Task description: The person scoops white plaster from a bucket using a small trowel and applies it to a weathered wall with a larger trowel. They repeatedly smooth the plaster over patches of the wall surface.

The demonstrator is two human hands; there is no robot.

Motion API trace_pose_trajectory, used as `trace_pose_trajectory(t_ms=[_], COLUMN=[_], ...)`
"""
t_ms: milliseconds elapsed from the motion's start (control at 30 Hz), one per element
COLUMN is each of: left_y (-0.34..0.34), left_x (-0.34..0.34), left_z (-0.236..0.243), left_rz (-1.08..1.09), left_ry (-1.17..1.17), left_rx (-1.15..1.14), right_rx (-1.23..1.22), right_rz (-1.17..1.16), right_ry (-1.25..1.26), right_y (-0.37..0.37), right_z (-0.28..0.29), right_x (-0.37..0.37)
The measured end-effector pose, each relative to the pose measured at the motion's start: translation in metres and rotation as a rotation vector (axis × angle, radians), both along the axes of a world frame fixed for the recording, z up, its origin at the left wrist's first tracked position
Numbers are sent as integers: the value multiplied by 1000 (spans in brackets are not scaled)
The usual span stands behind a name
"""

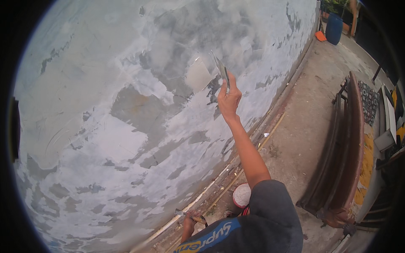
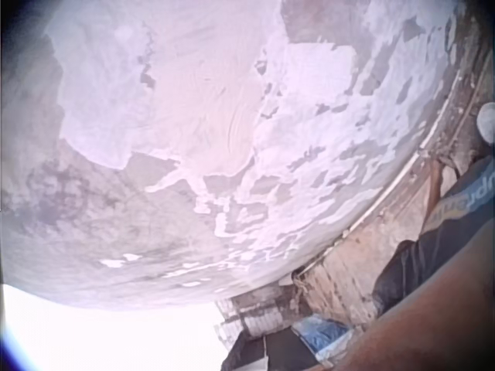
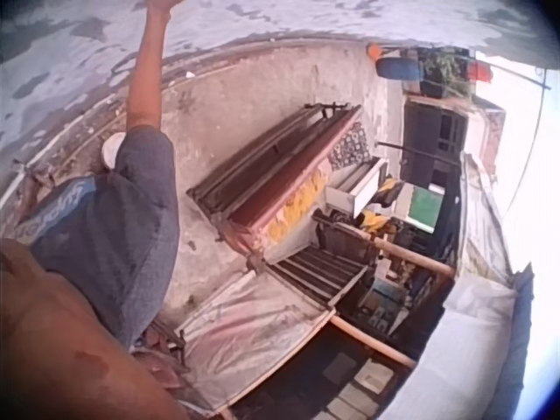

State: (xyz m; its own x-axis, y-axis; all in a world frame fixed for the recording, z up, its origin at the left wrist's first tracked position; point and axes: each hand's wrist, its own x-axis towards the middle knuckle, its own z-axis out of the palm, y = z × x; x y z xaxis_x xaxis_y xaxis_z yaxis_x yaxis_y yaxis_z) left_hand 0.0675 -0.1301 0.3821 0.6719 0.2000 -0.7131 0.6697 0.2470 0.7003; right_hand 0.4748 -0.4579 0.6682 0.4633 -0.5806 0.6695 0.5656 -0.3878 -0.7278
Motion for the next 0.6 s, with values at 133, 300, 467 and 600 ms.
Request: trace_pose_trajectory(t_ms=[133,300,467,600], left_y=[-1,0,-8,-10], left_x=[0,-15,-5,2], left_z=[3,-2,8,6], left_rz=[44,20,-30,-5], left_ry=[24,31,43,21], left_rx=[-11,2,15,-6], right_rx=[-104,-270,-542,-575], right_rz=[3,138,296,343], right_ry=[-12,-106,-161,-249], right_y=[8,39,49,33], right_z=[11,2,-27,-43], right_x=[12,-15,-47,-49])
